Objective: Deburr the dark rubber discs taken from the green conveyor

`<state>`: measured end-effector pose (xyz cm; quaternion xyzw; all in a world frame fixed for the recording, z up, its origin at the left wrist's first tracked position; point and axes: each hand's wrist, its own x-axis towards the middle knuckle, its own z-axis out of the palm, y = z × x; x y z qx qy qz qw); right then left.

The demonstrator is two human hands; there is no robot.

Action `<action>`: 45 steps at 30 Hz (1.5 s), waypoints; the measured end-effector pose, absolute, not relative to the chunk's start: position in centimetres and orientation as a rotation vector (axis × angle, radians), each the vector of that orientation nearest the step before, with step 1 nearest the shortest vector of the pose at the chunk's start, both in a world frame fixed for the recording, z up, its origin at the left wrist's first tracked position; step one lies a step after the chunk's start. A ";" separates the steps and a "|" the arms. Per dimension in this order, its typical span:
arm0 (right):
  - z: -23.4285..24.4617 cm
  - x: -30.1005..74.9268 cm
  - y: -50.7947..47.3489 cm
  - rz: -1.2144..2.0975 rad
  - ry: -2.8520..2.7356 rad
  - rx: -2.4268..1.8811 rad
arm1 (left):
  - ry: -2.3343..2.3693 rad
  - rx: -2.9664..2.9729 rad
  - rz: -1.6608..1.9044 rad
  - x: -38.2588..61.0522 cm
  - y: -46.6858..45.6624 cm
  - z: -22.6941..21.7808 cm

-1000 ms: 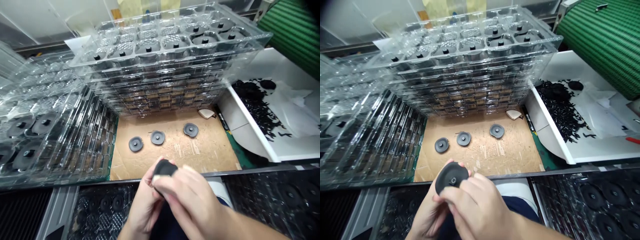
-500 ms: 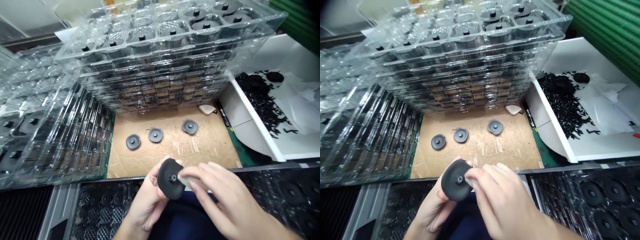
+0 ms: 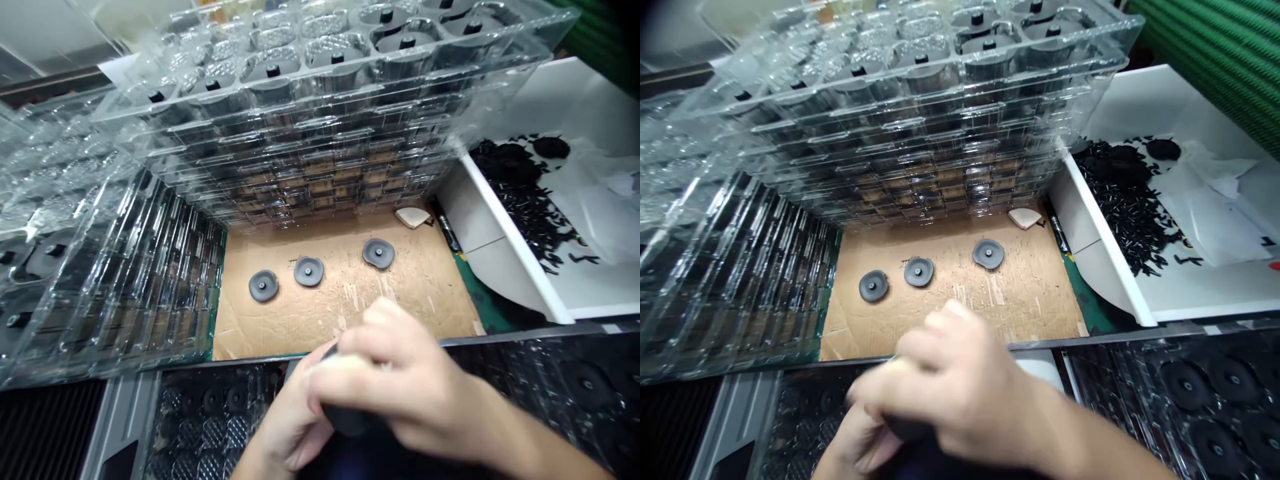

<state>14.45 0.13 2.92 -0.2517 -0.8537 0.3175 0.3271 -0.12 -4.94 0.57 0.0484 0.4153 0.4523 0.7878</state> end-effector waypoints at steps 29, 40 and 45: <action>-7.5 14.8 -2.7 0.980 -1.937 -1.333 | 0.810 0.077 1.210 -1.4 -6.0 -2.1; 4.0 11.7 -2.1 1.096 -2.031 -0.919 | 0.931 0.151 1.162 -1.0 -5.8 -0.7; 3.3 11.5 -1.9 0.792 -1.937 -0.915 | 0.935 0.195 1.130 -1.3 -5.8 -0.8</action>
